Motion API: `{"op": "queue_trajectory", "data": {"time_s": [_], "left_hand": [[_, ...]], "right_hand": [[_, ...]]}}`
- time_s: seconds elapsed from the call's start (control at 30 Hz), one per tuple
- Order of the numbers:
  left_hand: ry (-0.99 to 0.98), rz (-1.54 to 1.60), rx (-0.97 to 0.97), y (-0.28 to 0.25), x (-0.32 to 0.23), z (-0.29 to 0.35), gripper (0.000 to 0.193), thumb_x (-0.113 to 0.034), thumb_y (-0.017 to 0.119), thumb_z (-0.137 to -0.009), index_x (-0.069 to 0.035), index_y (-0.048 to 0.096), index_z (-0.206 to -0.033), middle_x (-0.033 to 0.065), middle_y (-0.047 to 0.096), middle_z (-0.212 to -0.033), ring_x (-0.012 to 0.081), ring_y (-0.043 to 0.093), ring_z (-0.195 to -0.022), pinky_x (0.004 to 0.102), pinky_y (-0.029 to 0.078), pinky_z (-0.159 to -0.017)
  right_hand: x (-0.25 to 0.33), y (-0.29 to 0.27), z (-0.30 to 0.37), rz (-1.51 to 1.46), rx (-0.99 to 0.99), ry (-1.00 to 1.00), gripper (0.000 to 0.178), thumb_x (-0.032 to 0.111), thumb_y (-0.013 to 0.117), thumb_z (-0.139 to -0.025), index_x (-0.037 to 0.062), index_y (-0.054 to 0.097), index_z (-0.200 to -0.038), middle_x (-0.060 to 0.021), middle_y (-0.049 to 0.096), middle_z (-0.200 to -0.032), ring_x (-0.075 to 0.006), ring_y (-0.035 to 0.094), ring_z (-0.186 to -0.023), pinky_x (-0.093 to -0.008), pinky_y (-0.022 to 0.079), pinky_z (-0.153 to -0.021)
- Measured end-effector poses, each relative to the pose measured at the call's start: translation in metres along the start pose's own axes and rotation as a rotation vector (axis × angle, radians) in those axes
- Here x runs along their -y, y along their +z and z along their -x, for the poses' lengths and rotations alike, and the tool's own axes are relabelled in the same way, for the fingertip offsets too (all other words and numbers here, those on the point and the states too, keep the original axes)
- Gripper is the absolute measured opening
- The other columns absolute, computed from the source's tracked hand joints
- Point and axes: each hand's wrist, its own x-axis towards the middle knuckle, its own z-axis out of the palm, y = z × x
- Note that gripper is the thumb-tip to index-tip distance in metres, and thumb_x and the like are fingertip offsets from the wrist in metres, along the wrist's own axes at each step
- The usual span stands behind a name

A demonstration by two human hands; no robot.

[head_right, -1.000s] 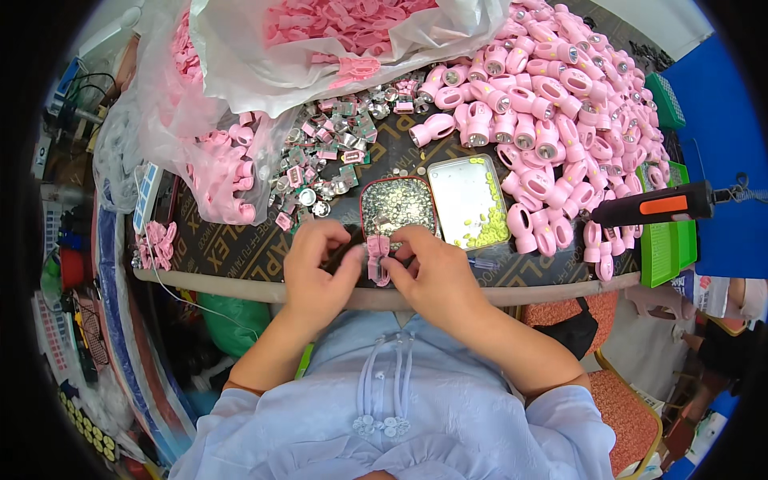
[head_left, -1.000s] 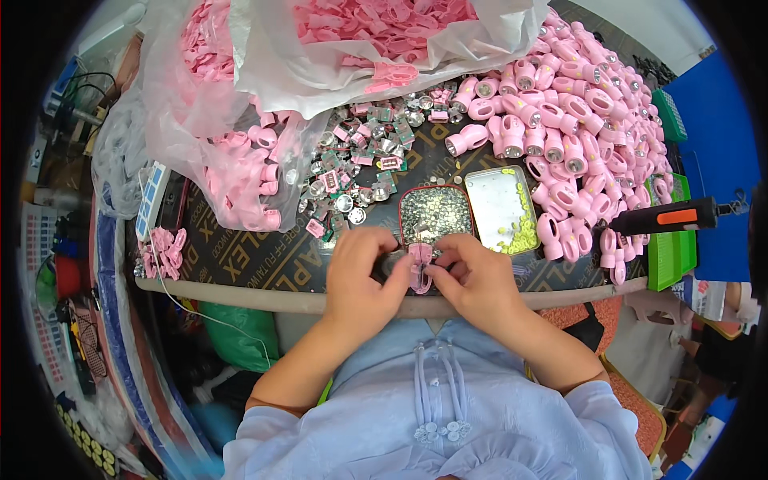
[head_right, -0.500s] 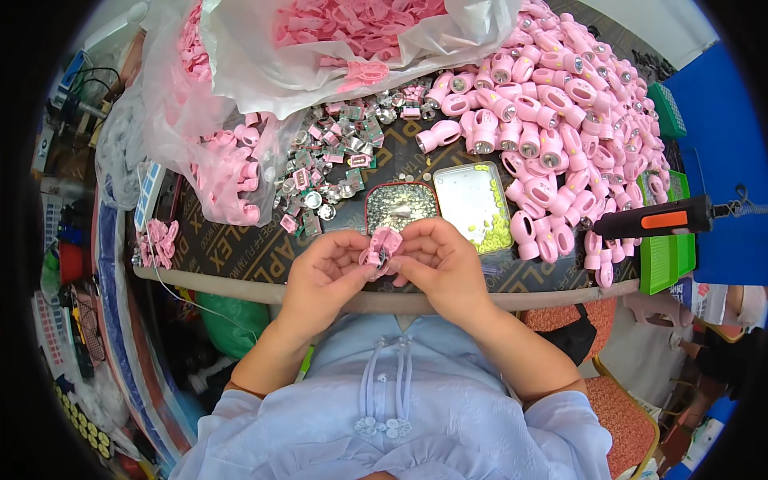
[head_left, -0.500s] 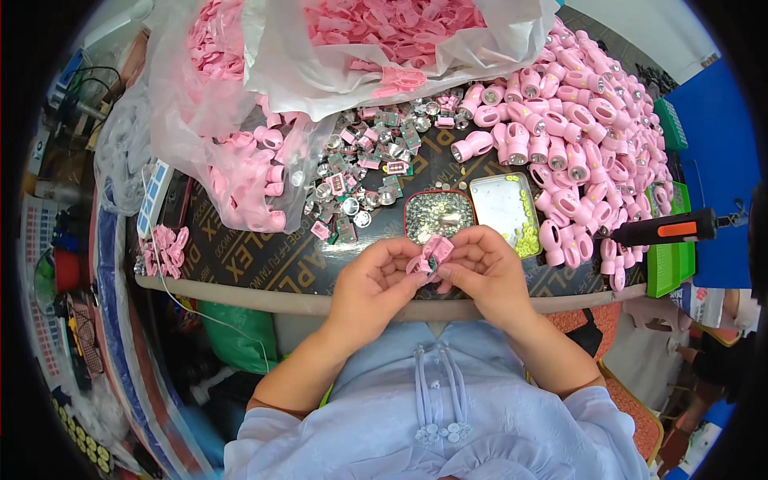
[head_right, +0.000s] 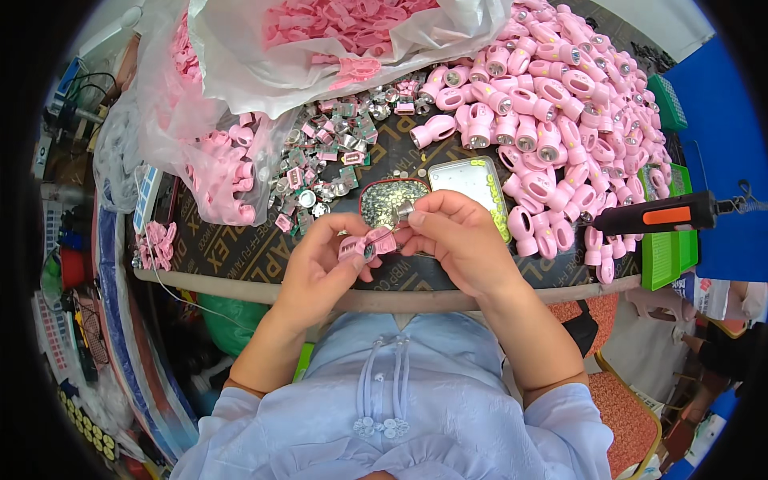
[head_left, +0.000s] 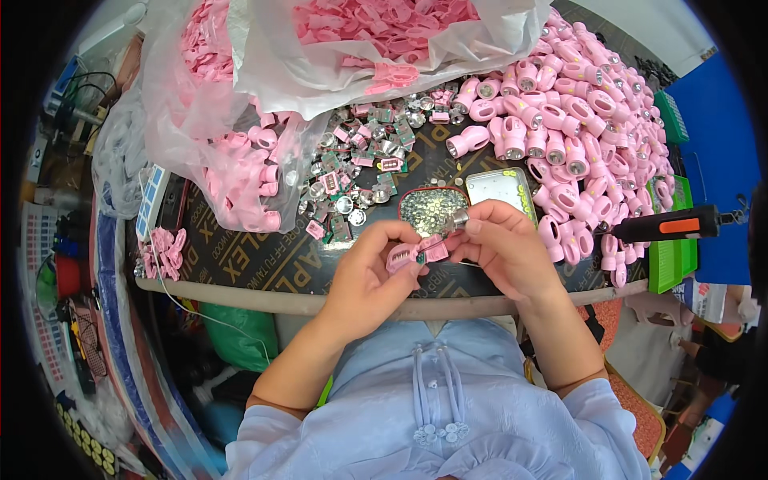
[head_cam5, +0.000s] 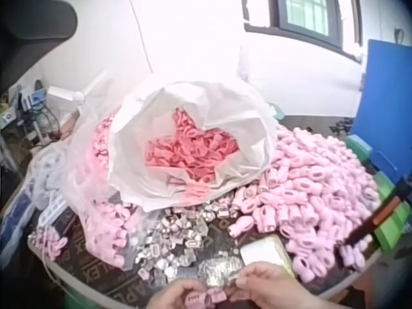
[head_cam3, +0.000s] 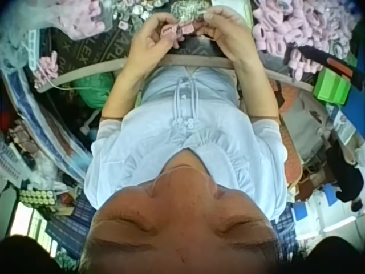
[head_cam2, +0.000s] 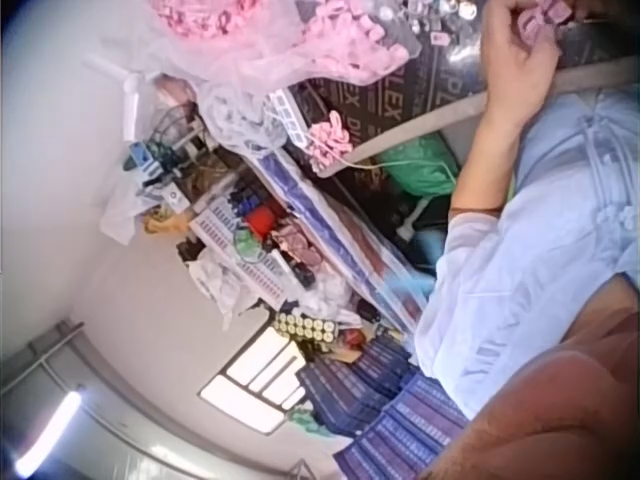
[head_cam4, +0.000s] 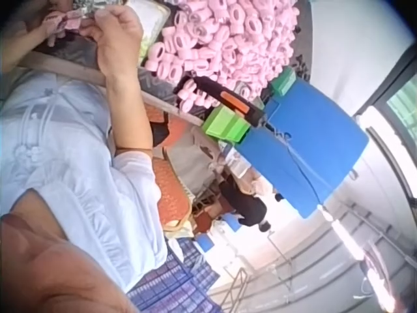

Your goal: Assembling small pink plastic toy parts by inserting metal components and pink strips.

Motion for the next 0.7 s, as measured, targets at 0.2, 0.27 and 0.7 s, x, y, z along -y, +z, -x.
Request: {"op": "queue_trajectory", "data": {"time_s": [0.2, 0.27, 0.7], "left_hand": [[-0.154, -0.074, -0.034, 0.006, 0.000, -0.011, 0.018, 0.000, 0.065, -0.091, -0.004, 0.060, -0.107, 0.0055, 0.059, -0.105, 0.0125, 0.060, -0.090, 0.0247, 0.049, -0.075], [-0.012, -0.210, -0.034, 0.008, 0.003, -0.016, 0.015, 0.000, 0.065, -0.089, -0.004, 0.061, -0.103, 0.0065, 0.059, -0.103, 0.0139, 0.060, -0.090, 0.0263, 0.049, -0.075], [0.461, -0.702, -0.114, 0.013, -0.006, -0.017, 0.015, 0.005, 0.066, -0.078, -0.001, 0.061, -0.091, 0.0106, 0.060, -0.100, 0.0189, 0.061, -0.088, 0.0286, 0.050, -0.077]], "right_hand": [[-0.009, 0.013, 0.000, 0.397, 0.026, -0.381, 0.014, -0.006, 0.067, -0.089, -0.0007, 0.067, -0.101, -0.0114, 0.059, -0.118, -0.0145, 0.060, -0.100, -0.0273, 0.051, -0.086], [-0.014, 0.011, 0.000, 0.428, 0.064, -0.461, 0.018, -0.008, 0.068, -0.087, 0.0003, 0.068, -0.103, -0.0124, 0.052, -0.127, -0.0154, 0.056, -0.109, -0.0278, 0.050, -0.090], [-0.009, 0.002, 0.003, 0.095, -0.035, -0.061, 0.009, 0.007, 0.065, -0.094, 0.0001, 0.070, -0.096, -0.0100, 0.059, -0.126, -0.0125, 0.059, -0.099, -0.0251, 0.046, -0.089]]}}
